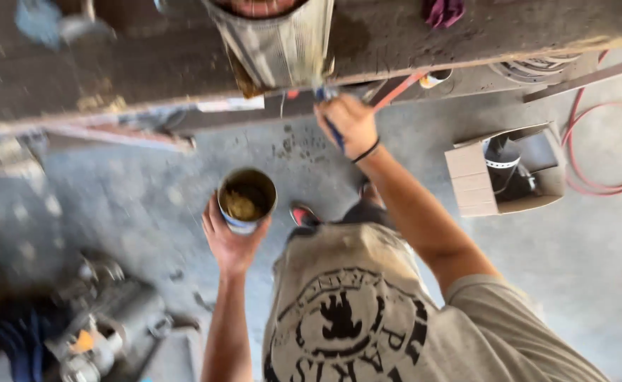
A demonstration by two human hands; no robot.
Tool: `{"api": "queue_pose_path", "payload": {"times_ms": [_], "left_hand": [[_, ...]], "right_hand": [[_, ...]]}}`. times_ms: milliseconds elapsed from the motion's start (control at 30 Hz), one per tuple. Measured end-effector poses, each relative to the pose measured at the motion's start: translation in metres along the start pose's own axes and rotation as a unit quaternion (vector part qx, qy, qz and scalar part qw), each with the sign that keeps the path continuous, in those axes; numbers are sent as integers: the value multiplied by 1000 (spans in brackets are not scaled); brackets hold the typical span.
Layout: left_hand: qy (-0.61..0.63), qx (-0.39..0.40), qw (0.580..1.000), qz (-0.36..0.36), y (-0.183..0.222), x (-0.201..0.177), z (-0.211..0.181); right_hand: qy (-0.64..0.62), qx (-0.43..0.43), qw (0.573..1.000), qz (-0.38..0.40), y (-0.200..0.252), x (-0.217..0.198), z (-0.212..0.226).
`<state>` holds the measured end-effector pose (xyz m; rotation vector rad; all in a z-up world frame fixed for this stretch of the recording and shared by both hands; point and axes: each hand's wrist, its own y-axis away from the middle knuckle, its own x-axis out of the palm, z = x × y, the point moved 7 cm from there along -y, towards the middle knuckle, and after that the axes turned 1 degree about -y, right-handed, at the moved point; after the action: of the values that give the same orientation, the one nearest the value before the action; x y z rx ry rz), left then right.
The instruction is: Applying insulating varnish to the copper windings of an electric motor stator using a brush and a screwdriver.
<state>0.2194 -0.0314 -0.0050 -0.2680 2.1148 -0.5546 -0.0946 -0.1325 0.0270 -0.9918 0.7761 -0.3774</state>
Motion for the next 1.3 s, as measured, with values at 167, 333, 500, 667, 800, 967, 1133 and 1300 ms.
{"api": "queue_pose_path", "payload": {"times_ms": [167,333,500,667,800,967,1133,1300], "left_hand": [[19,-5,999,33,-5,-20,14],[53,6,997,48,-15,-31,17],[65,-28,996,55,-8,-49,31],[55,-43,996,49,6,-47,59],[42,-40,996,66,4,-50,54],[76,-33,995,50,-2,-43,48],[70,-91,983,140,-3,-43,28],[95,-20,994,40,1,-34,39]], "right_hand": [[0,75,997,27,3,6,8],[-59,63,995,-49,-38,-12,29],[-9,121,992,-18,24,34,-4],[-60,106,984,-129,-53,-25,33],[-14,88,991,-104,3,24,17],[-49,279,946,-158,19,26,-7],[-181,273,916,-232,-54,-12,32],[-58,274,946,-164,19,28,-4]]}}
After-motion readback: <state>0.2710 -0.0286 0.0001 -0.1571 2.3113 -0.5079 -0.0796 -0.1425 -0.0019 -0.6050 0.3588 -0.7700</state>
